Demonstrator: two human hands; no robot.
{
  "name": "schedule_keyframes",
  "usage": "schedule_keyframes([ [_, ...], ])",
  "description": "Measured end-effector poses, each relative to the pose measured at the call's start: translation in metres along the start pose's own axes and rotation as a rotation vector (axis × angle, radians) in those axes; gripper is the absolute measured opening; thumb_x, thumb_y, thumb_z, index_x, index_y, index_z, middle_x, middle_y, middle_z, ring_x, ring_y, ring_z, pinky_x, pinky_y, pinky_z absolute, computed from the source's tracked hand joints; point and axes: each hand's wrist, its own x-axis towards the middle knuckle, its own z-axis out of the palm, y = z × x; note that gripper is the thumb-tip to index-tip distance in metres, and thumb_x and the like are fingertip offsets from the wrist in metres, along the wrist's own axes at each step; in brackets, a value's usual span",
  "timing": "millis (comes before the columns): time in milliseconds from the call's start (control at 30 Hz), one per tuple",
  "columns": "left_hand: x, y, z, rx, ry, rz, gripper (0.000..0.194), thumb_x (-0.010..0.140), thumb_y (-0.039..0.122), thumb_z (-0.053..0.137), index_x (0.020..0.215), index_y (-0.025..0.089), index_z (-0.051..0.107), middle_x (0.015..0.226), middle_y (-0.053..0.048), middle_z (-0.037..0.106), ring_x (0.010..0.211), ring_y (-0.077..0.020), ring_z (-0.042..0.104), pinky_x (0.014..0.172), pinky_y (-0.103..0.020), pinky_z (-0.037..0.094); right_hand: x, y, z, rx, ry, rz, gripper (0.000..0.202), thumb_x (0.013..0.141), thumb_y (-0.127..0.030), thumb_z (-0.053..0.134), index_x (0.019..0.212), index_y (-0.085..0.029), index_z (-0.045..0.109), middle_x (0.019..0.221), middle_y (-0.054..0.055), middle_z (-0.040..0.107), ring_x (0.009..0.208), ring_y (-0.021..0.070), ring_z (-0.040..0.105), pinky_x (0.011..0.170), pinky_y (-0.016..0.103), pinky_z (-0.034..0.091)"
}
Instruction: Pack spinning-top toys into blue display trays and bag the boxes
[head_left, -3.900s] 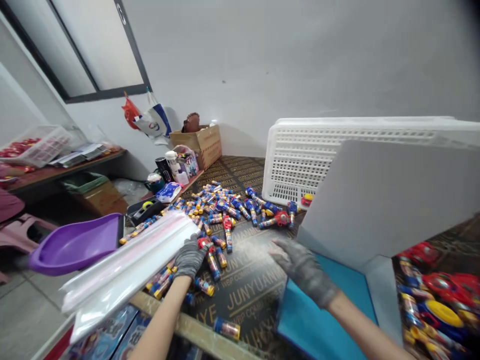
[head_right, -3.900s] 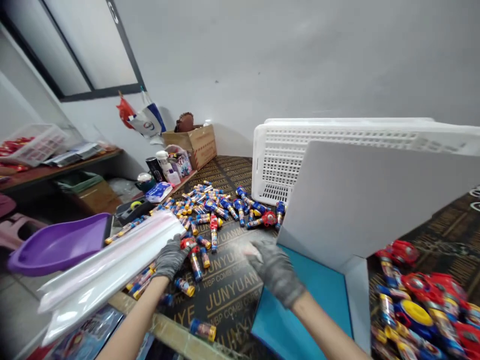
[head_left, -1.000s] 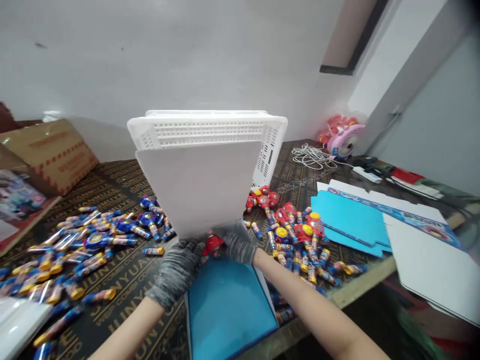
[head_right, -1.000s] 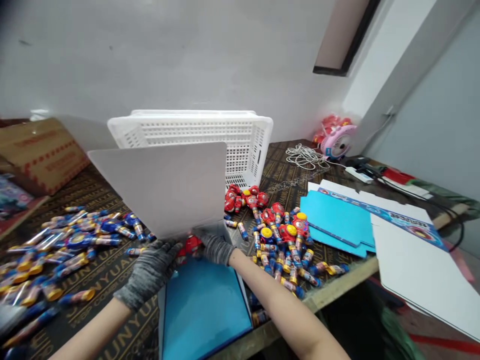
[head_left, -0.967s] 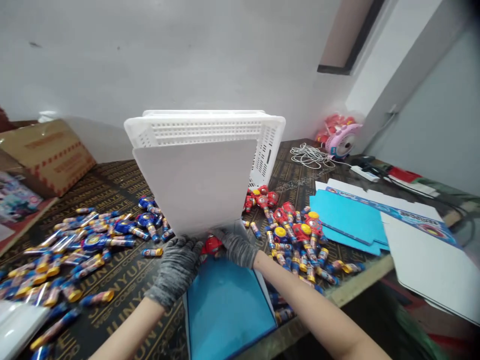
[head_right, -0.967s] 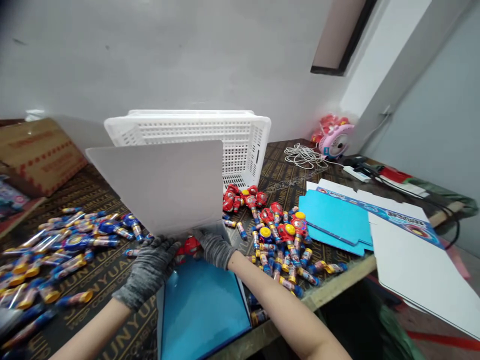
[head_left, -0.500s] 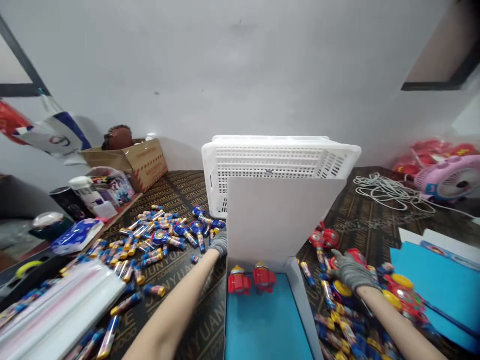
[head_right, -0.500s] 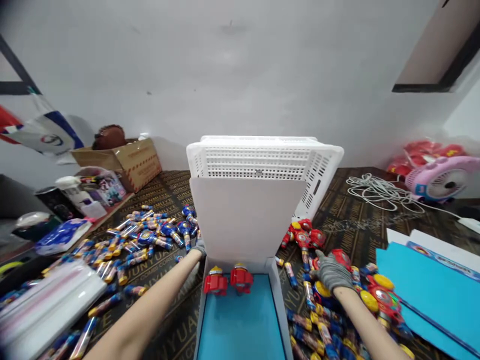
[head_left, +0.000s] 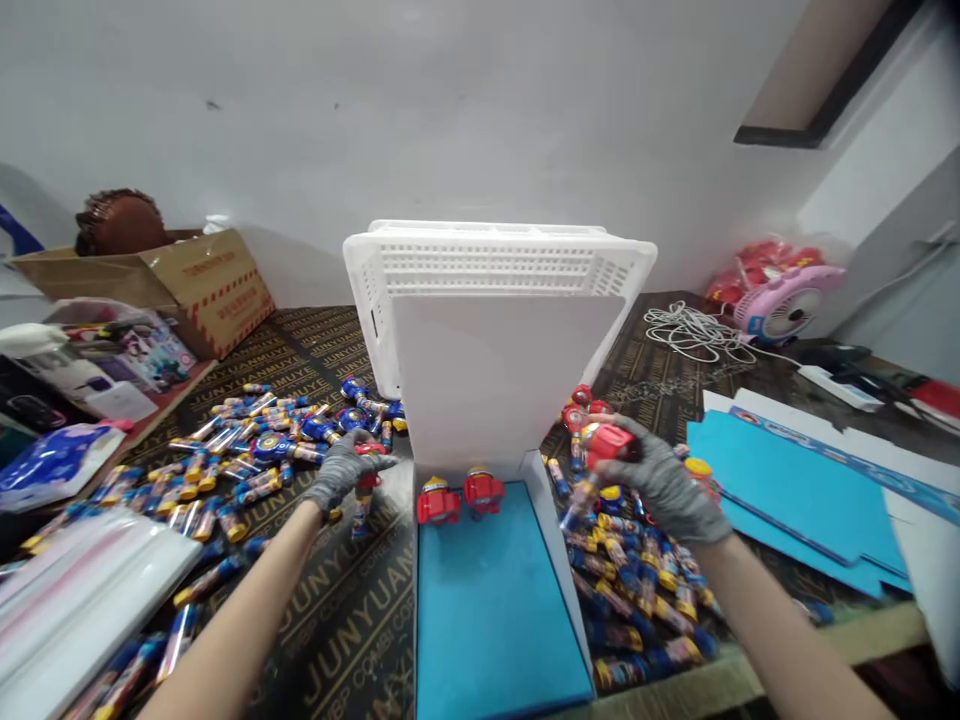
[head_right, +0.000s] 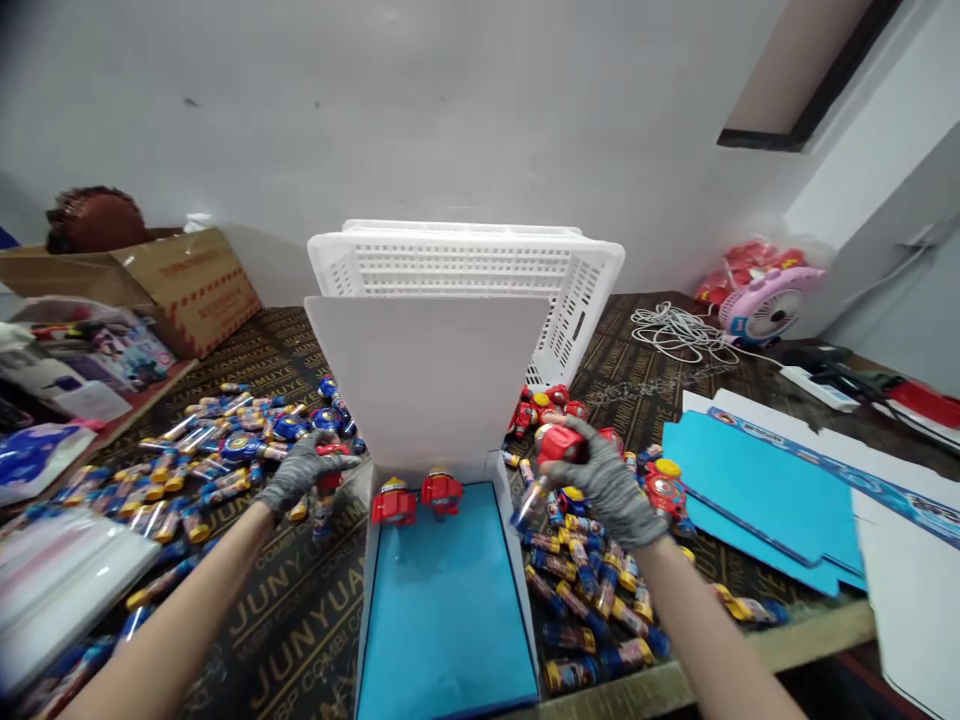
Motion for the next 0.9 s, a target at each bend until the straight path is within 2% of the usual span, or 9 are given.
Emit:
schedule_keyframes([
  [100,-0.034,0.014,-0.031,-0.141,0.057,-0.022,0.057,0.047,0.052,0.082,0.085,0.018,0.058,0.076,0.001,0.063,0.067,-0.0177,0.060,0.060,-0.029,0.052,-0.019,0.021,0.055,-0.196,0.216,-0.320,0.053,0.071,-0.037,0.074,0.118,-0.019,0.057,0.103,0.008,0.063,0.086,0.0221,0.061,0.081,0.042,0.054],
  [233,-0.105,0.049,-0.048,-0.243,0.126,0.010,0.055,0.072,0.056,0.068,0.112,0.020,0.061,0.108,-0.005,0.067,0.101,-0.0250,0.063,0.085,-0.037,0.054,-0.034,0.057,0.106,-0.350,0.277,-0.576,0.044,0.083,-0.036,0.067,0.123,-0.022,0.054,0.118,0.012,0.060,0.110,0.0275,0.058,0.092,0.047,0.052],
  [300,-0.139,0.058,-0.032,-0.211,0.175,0.073,0.048,0.078,0.052,0.063,0.116,0.022,0.061,0.116,-0.005,0.065,0.109,-0.0254,0.060,0.098,-0.040,0.049,-0.037,0.066,0.115,-0.448,0.264,-0.617,0.041,0.087,-0.032,0.061,0.126,-0.022,0.053,0.119,0.013,0.059,0.110,0.0273,0.058,0.089,0.046,0.053],
  [400,-0.171,0.048,0.021,-0.162,0.169,0.212,0.039,0.084,0.046,0.061,0.117,0.026,0.060,0.118,-0.004,0.065,0.112,-0.0239,0.060,0.105,-0.042,0.045,-0.036,0.071,0.116,-0.572,0.222,-0.596,0.041,0.089,-0.031,0.057,0.127,-0.020,0.052,0.113,0.014,0.062,0.102,0.0273,0.061,0.085,0.045,0.054],
  [500,-0.178,0.025,0.075,-0.123,0.231,0.426,0.031,0.089,0.037,0.057,0.120,0.031,0.056,0.120,-0.004,0.063,0.114,-0.0216,0.059,0.104,-0.043,0.048,-0.035,0.074,0.116,-0.725,0.164,-0.513,0.044,0.088,-0.035,0.055,0.127,-0.015,0.054,0.111,0.017,0.063,0.100,0.0316,0.061,0.082,0.047,0.053],
  [567,-0.174,0.016,0.096,-0.064,0.214,0.599,0.032,0.091,0.031,0.055,0.123,0.032,0.054,0.122,-0.005,0.061,0.116,-0.0211,0.059,0.102,-0.043,0.050,-0.035,0.076,0.117,-0.828,0.111,-0.467,0.047,0.087,-0.036,0.054,0.128,-0.012,0.055,0.114,0.020,0.062,0.101,0.0346,0.061,0.078,0.048,0.053],
  [667,-0.166,0.020,0.101,0.049,0.060,0.864,0.033,0.093,0.028,0.052,0.126,0.030,0.053,0.122,-0.009,0.061,0.113,-0.0208,0.061,0.094,-0.039,0.056,-0.036,0.078,0.121,-0.901,0.068,-0.465,0.048,0.087,-0.034,0.053,0.130,-0.013,0.055,0.118,0.021,0.061,0.107,0.0362,0.057,0.084,0.050,0.050],
  [767,-0.160,0.035,0.095,0.230,-0.147,1.090,0.032,0.091,0.031,0.056,0.121,0.022,0.058,0.115,-0.014,0.065,0.104,-0.0240,0.066,0.085,-0.036,0.059,-0.039,0.073,0.123,-0.906,0.109,-0.484,0.052,0.084,-0.038,0.057,0.130,-0.015,0.055,0.130,0.021,0.055,0.124,0.0399,0.045,0.100,0.059,0.036],
  [900,-0.156,0.042,0.092,0.361,-0.313,1.119,0.030,0.091,0.033,0.056,0.116,0.020,0.064,0.119,-0.016,0.065,0.104,-0.0257,0.067,0.085,-0.036,0.058,-0.040,0.065,0.113,-0.801,0.087,-0.530,0.066,0.079,-0.047,0.062,0.137,-0.018,0.048,0.147,0.017,0.039,0.137,0.0395,0.028,0.108,0.059,0.027],
])
